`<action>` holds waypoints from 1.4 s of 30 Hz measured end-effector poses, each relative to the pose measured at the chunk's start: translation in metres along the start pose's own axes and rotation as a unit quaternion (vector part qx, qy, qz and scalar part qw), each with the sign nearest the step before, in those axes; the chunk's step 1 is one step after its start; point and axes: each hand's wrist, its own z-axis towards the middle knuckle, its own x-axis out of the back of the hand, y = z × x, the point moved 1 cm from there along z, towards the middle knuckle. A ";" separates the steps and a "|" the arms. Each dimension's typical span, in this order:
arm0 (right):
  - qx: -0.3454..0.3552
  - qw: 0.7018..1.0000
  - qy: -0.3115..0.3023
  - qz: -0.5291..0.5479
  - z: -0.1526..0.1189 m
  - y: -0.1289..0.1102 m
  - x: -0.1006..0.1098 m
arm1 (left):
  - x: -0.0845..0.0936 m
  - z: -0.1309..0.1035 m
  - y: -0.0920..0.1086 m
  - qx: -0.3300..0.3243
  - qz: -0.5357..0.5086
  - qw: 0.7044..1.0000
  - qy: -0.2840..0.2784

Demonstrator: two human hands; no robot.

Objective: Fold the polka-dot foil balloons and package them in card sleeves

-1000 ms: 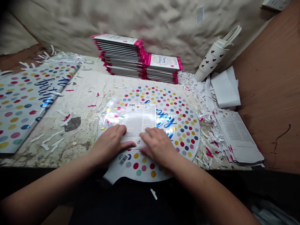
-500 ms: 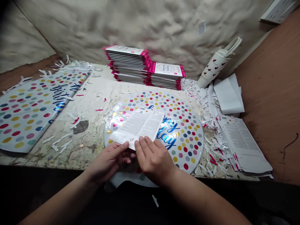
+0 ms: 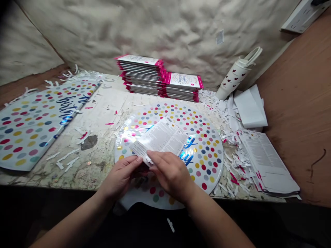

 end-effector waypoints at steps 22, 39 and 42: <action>-0.191 0.900 0.300 0.250 0.028 0.025 0.075 | -0.027 -0.004 0.103 -0.308 0.262 0.914 -0.033; -0.370 0.917 0.148 -0.012 -0.075 0.066 0.092 | 0.018 0.219 0.272 -0.349 0.729 0.563 0.170; -0.233 0.963 -0.084 -0.109 -0.083 0.044 0.084 | -0.010 0.183 0.233 -0.391 0.707 0.576 0.121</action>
